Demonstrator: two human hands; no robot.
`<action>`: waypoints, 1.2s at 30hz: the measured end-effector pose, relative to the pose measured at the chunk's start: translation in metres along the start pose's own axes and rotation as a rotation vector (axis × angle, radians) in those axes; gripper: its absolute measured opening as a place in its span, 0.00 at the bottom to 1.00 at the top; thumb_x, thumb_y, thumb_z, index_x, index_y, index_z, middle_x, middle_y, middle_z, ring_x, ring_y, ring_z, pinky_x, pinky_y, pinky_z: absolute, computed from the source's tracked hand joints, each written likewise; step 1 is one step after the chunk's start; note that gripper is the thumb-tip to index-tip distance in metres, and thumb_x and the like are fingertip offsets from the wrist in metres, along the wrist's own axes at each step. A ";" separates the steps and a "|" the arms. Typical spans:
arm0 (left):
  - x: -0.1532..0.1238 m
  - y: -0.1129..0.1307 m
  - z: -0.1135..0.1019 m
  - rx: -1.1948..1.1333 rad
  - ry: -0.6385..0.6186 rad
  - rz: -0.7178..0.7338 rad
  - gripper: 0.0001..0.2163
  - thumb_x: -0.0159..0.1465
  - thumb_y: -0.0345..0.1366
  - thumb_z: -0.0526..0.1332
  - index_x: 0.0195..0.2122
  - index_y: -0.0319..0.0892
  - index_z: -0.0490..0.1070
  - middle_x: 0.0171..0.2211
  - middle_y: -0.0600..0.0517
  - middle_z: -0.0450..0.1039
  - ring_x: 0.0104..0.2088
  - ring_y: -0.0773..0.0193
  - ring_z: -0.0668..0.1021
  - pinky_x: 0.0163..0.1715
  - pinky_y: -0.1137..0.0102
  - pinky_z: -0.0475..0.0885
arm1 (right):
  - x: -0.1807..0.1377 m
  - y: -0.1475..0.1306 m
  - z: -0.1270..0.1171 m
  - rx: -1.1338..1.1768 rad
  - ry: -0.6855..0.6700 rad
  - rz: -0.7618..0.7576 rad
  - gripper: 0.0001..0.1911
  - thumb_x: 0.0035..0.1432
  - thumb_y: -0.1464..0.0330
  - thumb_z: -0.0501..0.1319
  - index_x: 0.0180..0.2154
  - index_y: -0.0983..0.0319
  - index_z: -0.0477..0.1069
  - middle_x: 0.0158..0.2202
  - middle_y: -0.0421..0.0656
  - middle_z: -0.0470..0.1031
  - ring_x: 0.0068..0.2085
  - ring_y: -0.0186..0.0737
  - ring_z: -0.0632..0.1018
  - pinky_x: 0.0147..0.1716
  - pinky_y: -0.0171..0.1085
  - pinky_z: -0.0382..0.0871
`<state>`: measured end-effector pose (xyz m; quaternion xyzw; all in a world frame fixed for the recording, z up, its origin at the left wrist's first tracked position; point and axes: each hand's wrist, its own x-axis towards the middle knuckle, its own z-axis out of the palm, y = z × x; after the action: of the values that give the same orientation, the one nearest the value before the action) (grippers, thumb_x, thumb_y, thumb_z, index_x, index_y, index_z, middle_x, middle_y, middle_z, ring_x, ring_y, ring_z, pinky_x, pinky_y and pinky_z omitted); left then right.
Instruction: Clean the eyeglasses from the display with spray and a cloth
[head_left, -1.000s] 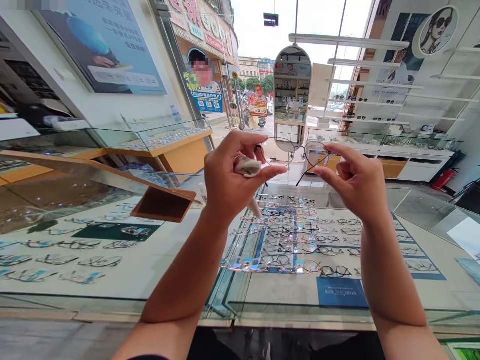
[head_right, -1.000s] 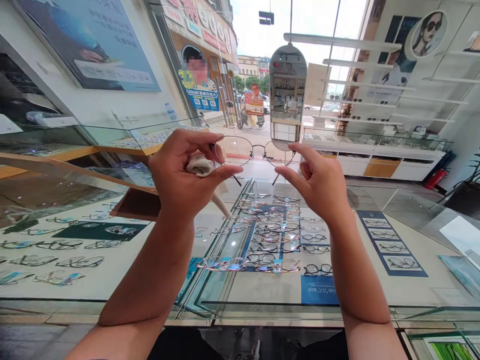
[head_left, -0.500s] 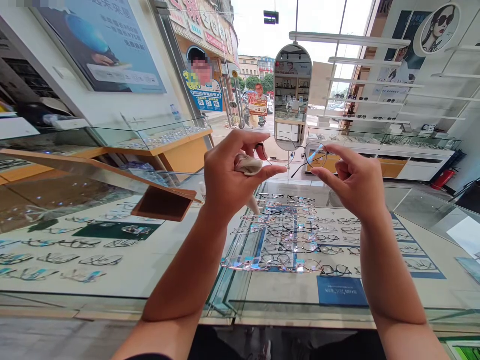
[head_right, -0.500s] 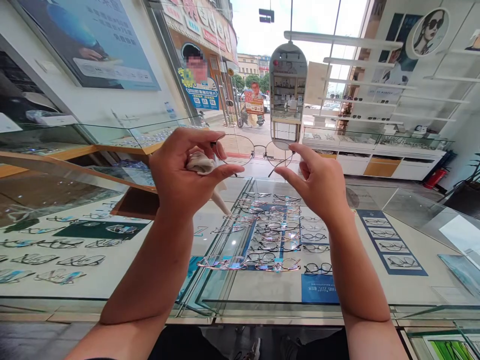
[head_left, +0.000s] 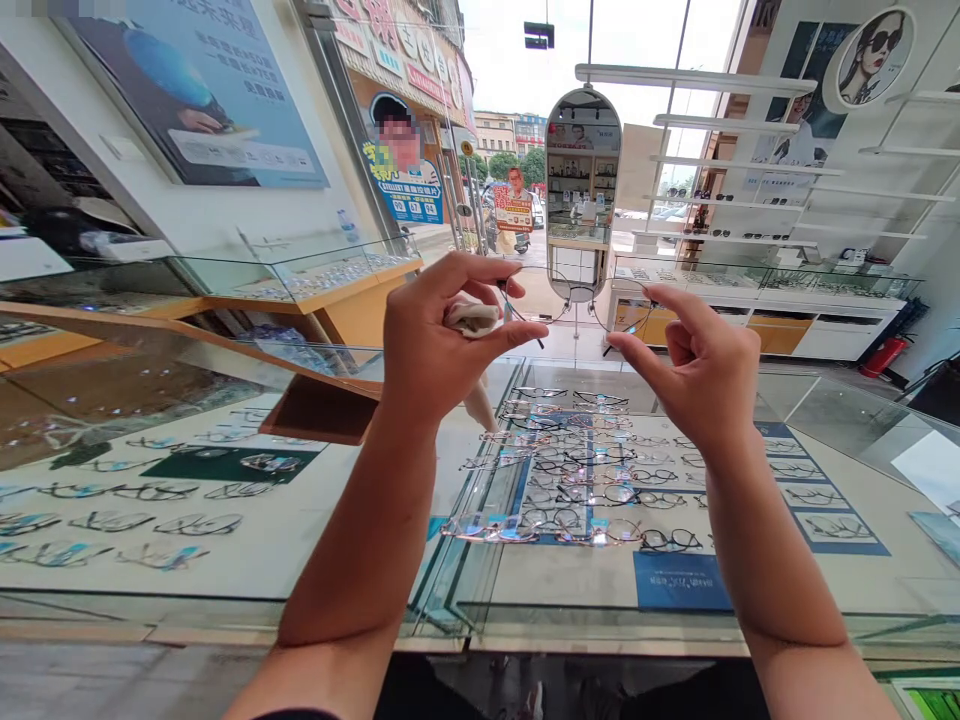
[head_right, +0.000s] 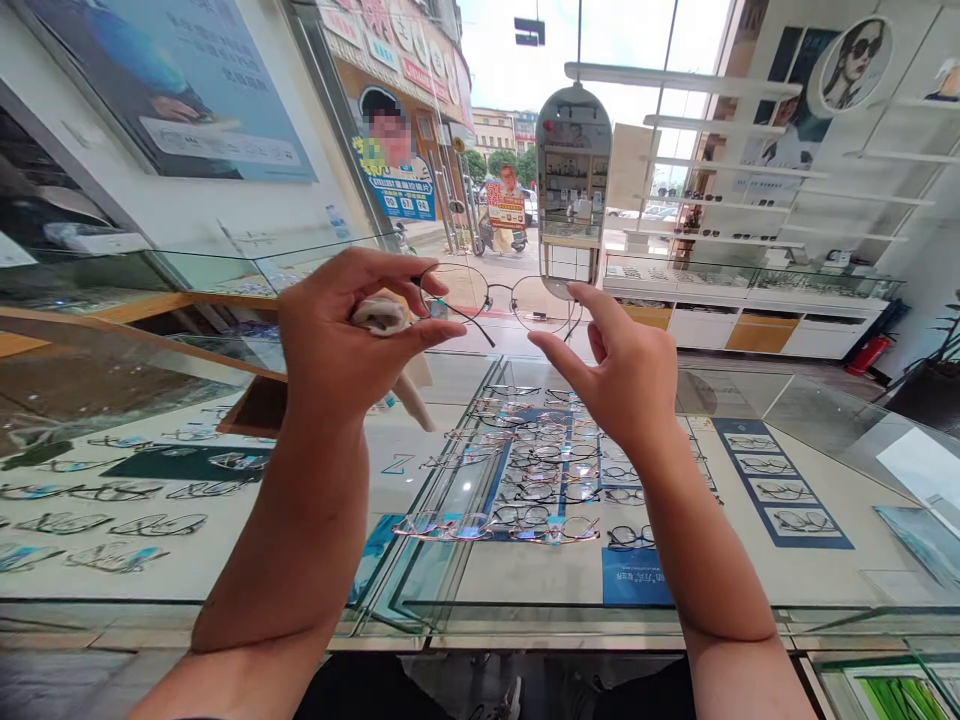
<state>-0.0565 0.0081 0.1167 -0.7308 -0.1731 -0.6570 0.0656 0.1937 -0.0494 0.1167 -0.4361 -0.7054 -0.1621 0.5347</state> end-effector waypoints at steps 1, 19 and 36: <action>0.000 0.000 0.000 0.006 0.004 -0.003 0.24 0.51 0.52 0.81 0.48 0.56 0.81 0.34 0.55 0.82 0.29 0.65 0.79 0.23 0.67 0.72 | 0.000 0.000 0.000 -0.006 0.002 -0.001 0.25 0.61 0.51 0.70 0.52 0.60 0.81 0.19 0.34 0.67 0.22 0.33 0.66 0.27 0.37 0.60; 0.000 -0.003 -0.001 0.073 -0.028 -0.041 0.23 0.51 0.57 0.79 0.46 0.58 0.82 0.36 0.54 0.79 0.29 0.62 0.76 0.26 0.62 0.71 | -0.001 -0.005 -0.005 -0.085 0.003 -0.020 0.26 0.62 0.49 0.69 0.53 0.58 0.80 0.21 0.36 0.70 0.22 0.34 0.68 0.26 0.38 0.58; 0.000 -0.012 -0.003 0.024 -0.066 -0.022 0.21 0.54 0.52 0.79 0.47 0.53 0.83 0.32 0.56 0.76 0.32 0.64 0.78 0.29 0.64 0.71 | -0.002 -0.007 -0.003 -0.191 0.034 -0.102 0.26 0.65 0.47 0.64 0.52 0.59 0.80 0.20 0.34 0.69 0.21 0.31 0.68 0.25 0.36 0.56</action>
<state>-0.0632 0.0180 0.1154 -0.7493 -0.1913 -0.6310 0.0613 0.1906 -0.0563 0.1174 -0.4461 -0.6988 -0.2630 0.4935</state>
